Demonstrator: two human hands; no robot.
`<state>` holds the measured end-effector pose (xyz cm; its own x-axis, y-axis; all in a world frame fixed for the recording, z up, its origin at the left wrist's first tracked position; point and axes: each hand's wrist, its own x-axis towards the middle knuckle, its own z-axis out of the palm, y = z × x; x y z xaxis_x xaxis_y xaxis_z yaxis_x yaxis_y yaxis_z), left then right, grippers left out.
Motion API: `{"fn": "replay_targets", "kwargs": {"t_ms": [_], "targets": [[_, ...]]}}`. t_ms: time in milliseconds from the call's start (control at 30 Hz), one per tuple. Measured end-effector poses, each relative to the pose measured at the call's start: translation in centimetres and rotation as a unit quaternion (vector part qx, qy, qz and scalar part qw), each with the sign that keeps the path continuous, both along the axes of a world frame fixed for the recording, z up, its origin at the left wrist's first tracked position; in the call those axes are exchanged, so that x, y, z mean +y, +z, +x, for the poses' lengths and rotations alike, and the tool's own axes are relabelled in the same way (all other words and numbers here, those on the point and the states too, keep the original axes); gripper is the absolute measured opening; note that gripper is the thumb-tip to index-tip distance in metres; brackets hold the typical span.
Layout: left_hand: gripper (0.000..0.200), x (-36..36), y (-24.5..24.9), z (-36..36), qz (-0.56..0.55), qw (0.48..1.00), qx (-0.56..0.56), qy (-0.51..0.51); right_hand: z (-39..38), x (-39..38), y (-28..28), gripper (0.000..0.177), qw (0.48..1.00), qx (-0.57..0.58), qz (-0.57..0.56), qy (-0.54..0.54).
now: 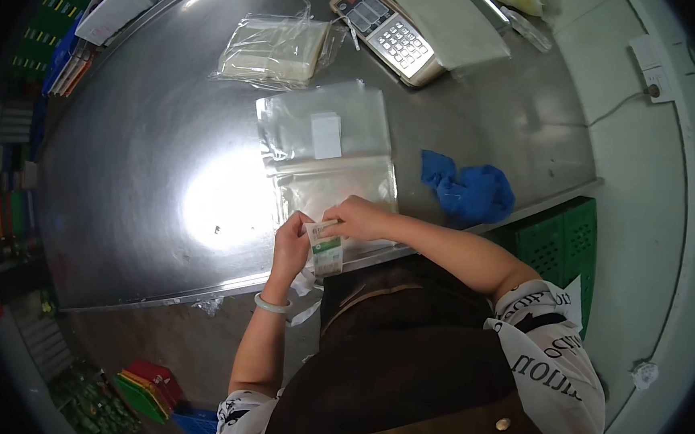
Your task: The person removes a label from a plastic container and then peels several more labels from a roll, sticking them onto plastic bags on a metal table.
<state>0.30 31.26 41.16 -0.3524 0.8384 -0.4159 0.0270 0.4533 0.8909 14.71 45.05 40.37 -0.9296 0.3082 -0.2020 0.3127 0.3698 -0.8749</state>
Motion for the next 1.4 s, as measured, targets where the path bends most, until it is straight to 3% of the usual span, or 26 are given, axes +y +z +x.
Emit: {"fn": "replay_targets", "kwargs": {"t_ms": [100, 167, 233, 267, 367, 400, 500, 600, 700, 800, 833, 867, 933, 1033, 1100, 1167, 1233, 1267, 1367, 1400], "targets": [[0.021, -2.2, -3.5, -2.2, -0.116, 0.986, 0.114, -0.045, -0.6, 1.5, 0.2, 0.023, 0.987, 0.018, -0.037, -0.156], [0.026, -2.6, -3.6, -1.9, -0.085, 0.988, 0.128, -0.001, -1.3, 2.9, -1.3, 0.021, 0.969, 0.025, -0.009, -0.245], [0.025, -3.2, -5.0, -1.0, 0.004, 0.993, 0.086, 0.077, -1.2, 2.9, -4.7, 0.025, 0.983, -0.023, 0.136, -0.124], [0.016, -3.5, -5.6, -1.0, -0.018, 0.992, 0.045, 0.116, -1.4, 3.1, -4.9, 0.027, 0.975, -0.046, 0.209, -0.062], [0.007, -5.1, -7.2, -2.8, -0.1, 0.989, -0.001, 0.111, -1.3, 3.9, -3.4, 0.03, 0.953, -0.142, 0.259, -0.071], [0.017, -5.7, -8.0, -3.4, -0.049, 0.993, -0.009, 0.108, -0.7, 3.9, -3.1, 0.03, 0.961, -0.12, 0.242, -0.06], [0.02, -2.9, 0.0, -1.2, -0.012, 0.974, -0.098, 0.203, 2.3, 4.4, -2.6, 0.03, 0.98, -0.053, 0.192, -0.024], [0.022, -4.7, -2.1, -3.1, -0.004, 0.991, -0.08, 0.106, 5.6, 3.7, -5.2, 0.028, 0.941, 0.141, 0.278, 0.131], [0.012, -4.7, -2.1, -3.2, -0.001, 0.997, -0.03, 0.069, 4.7, 4.1, -8.3, 0.022, 0.971, 0.12, 0.194, 0.069], [0.008, -3.0, -0.3, -2.3, 0.043, 0.996, 0.016, 0.073, 2.8, 5.6, -8.4, 0.014, 0.992, -0.038, 0.113, -0.047], [0.007, -2.6, 0.1, -2.3, 0.027, 0.997, 0.012, 0.078, 2.6, 6.7, -8.1, 0.012, 0.975, 0.003, -0.063, -0.212], [0.007, -2.2, 0.4, -2.1, 0.012, 0.996, 0.007, 0.084, 2.3, 8.1, -7.5, 0.011, 0.901, 0.042, -0.234, -0.362], [0.008, -1.2, 1.1, -1.7, 0.012, 0.995, -0.028, 0.095, 2.5, 10.9, -5.3, 0.017, 0.815, 0.159, -0.135, -0.54], [0.01, 0.6, 1.8, -0.6, 0.035, 0.992, -0.079, 0.093, 1.4, 7.4, -1.5, 0.019, 0.881, 0.208, 0.016, -0.424], [0.01, 1.6, 2.1, 0.4, 0.037, 0.991, -0.104, 0.08, 0.6, 2.6, -3.2, 0.022, 0.976, 0.107, -0.035, -0.186], [0.007, 1.7, 1.1, 0.6, 0.022, 0.996, -0.061, 0.056, 0.5, 0.7, 1.5, 0.03, 0.993, -0.055, -0.104, 0.006], [0.004, 0.8, -0.1, -0.1, -0.006, 0.999, -0.013, 0.033, 0.2, 1.3, 1.4, 0.03, 0.989, -0.063, -0.126, -0.043], [0.018, 0.3, -1.3, -1.0, -0.038, 0.994, 0.103, 0.011, 0.1, 1.5, 1.2, 0.03, 0.986, -0.068, -0.14, -0.067], [0.029, -1.5, -3.2, -2.1, -0.148, 0.979, 0.142, 0.004, -0.8, 2.5, -1.4, 0.027, 0.977, 0.037, 0.012, -0.209], [0.031, -1.7, -3.7, -1.2, -0.109, 0.988, 0.082, 0.073, -1.0, 2.5, -2.3, 0.019, 0.977, 0.024, 0.088, -0.191]]}}
